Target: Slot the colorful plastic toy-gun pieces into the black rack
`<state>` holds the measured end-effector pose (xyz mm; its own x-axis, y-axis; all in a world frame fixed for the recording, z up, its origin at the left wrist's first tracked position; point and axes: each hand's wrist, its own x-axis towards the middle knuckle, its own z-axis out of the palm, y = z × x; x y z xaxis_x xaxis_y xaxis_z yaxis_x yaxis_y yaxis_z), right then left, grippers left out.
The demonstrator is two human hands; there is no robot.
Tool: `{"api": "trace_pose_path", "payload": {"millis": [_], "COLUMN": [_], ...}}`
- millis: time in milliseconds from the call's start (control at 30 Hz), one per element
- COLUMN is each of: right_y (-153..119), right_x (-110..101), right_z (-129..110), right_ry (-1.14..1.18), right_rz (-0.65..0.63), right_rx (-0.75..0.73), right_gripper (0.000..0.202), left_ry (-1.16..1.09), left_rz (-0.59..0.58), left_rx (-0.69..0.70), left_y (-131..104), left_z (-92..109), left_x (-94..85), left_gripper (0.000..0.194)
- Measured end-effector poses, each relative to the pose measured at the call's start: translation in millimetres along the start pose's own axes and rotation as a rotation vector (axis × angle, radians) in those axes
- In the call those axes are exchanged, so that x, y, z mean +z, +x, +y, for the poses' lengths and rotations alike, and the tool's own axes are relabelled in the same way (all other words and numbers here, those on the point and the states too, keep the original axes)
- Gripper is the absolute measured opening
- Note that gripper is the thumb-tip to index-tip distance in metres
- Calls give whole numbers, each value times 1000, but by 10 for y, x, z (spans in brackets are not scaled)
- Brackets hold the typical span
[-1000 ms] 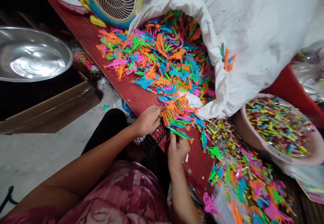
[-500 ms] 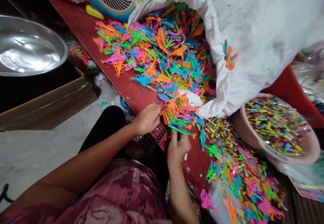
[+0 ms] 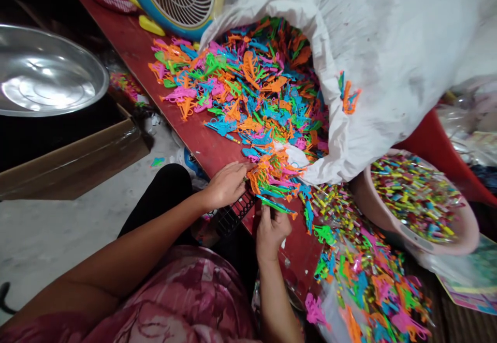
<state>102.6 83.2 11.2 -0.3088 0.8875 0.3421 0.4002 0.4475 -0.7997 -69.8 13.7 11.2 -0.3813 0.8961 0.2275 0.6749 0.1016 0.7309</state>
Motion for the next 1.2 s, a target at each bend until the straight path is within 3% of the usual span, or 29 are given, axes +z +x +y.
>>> {"api": "trace_pose_path", "payload": {"millis": [233,867,1200], "right_y": [18,12,30], "right_x": [-59,-40,-28], "right_z": [-2,-46,-9], "right_ry": [-222,-156,-308], "right_rz": [-45,-75,-91], "right_rx": [-89,-84,-246], "right_gripper": [39,37,34], "left_ry": [-12,10,-28], "left_rz": [27,47,53], "left_rx": [9,23,31], "left_y": [-4,-6,13], "left_z": [-7,-27,-56], "left_x": [10,39,73], "left_gripper": [57,55,56]}}
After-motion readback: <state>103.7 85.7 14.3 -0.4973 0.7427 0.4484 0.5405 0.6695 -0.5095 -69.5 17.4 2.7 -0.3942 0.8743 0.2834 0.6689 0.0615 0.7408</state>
